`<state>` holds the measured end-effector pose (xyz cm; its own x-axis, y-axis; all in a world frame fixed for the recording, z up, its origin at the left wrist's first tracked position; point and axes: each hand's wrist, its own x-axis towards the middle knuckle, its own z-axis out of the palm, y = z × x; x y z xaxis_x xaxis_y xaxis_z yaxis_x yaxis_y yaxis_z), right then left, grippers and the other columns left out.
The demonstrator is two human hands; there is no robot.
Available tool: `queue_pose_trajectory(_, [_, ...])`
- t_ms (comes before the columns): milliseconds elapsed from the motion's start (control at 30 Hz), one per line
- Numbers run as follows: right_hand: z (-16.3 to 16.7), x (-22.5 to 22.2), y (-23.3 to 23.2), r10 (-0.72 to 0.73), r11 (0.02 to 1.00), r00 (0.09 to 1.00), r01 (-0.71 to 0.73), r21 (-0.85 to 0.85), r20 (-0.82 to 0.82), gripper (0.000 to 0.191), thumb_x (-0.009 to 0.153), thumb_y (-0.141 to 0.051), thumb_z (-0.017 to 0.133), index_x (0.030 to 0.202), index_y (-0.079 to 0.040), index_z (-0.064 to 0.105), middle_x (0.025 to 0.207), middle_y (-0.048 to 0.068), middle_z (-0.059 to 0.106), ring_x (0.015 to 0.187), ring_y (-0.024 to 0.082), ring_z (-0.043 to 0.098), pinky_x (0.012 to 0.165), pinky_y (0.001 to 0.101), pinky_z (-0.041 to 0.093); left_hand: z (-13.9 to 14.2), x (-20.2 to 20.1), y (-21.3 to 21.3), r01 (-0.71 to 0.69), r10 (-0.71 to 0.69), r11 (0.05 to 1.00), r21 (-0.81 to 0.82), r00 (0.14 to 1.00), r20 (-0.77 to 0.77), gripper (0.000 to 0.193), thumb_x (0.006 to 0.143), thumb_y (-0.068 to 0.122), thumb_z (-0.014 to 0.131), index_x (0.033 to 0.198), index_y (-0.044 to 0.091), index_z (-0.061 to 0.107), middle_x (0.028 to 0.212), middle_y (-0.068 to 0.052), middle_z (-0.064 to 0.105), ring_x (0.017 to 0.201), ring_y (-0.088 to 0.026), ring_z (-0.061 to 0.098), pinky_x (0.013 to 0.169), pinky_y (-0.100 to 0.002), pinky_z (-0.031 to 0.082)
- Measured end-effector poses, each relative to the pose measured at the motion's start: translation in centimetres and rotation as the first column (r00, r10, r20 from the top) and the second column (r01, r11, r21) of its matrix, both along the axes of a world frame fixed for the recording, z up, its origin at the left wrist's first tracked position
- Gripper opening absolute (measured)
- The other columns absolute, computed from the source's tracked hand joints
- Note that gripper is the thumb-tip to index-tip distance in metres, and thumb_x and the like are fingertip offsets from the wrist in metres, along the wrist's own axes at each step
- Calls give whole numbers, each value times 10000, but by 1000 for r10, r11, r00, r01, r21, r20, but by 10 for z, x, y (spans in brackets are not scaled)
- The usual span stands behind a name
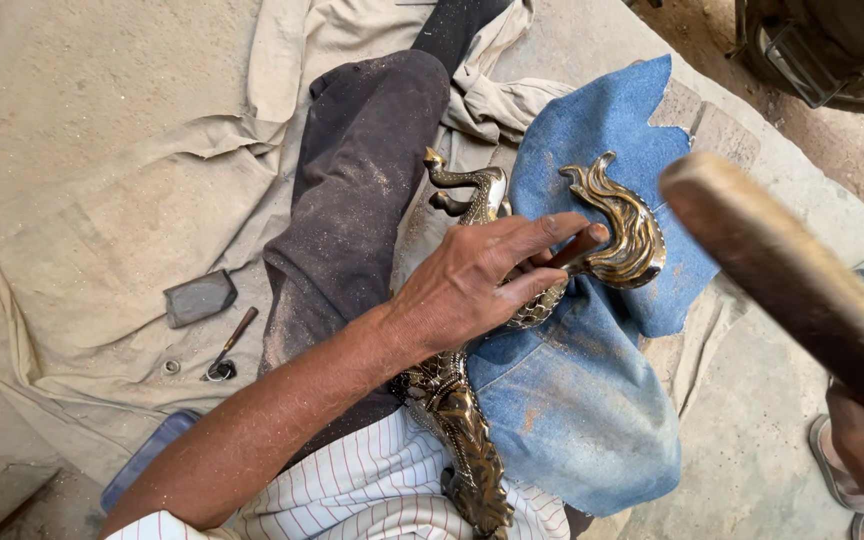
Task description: The person sits on the ground with a brass horse figurine on their lap over a denim cloth. They hold a chisel against the figurine's surface and strike it with a wooden mallet, repositioning the chisel repeatedly to work different areas of the sculpture's body and mane.
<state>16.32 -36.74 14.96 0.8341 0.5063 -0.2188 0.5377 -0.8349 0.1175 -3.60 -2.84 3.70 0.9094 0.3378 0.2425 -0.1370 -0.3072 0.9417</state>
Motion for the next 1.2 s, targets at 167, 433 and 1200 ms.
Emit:
queue_pose_trajectory(167, [18, -14, 54, 98, 995, 995, -97, -3, 16, 444, 873, 66, 661, 1307, 36, 571, 1008, 185, 649, 799, 249, 671, 800, 344, 570, 0, -1, -2, -2, 3, 999, -35, 1000, 28, 540, 939, 242, 784, 1432, 196, 568, 1022, -24, 730, 890, -140, 754, 777, -279, 655])
queue_pose_trajectory(433, [31, -24, 73, 181, 984, 983, -181, 4, -12, 463, 836, 39, 642, 1295, 41, 583, 1015, 178, 643, 757, 234, 657, 767, 348, 550, -2, -1, 3, 47, -48, 998, 37, 998, 29, 539, 927, 234, 784, 1425, 176, 585, 931, -17, 702, 827, -140, 714, 769, -295, 630])
queue_pose_trajectory(1200, [38, -29, 86, 136, 979, 991, -136, -154, -14, 373, 812, 103, 707, 1166, -3, 656, 796, 120, 627, 718, 221, 669, 745, 355, 550, -5, 11, 11, 132, -133, 991, 19, 991, 29, 571, 900, 236, 813, 1423, 188, 588, 1068, -38, 759, 845, -140, 752, 806, -303, 643])
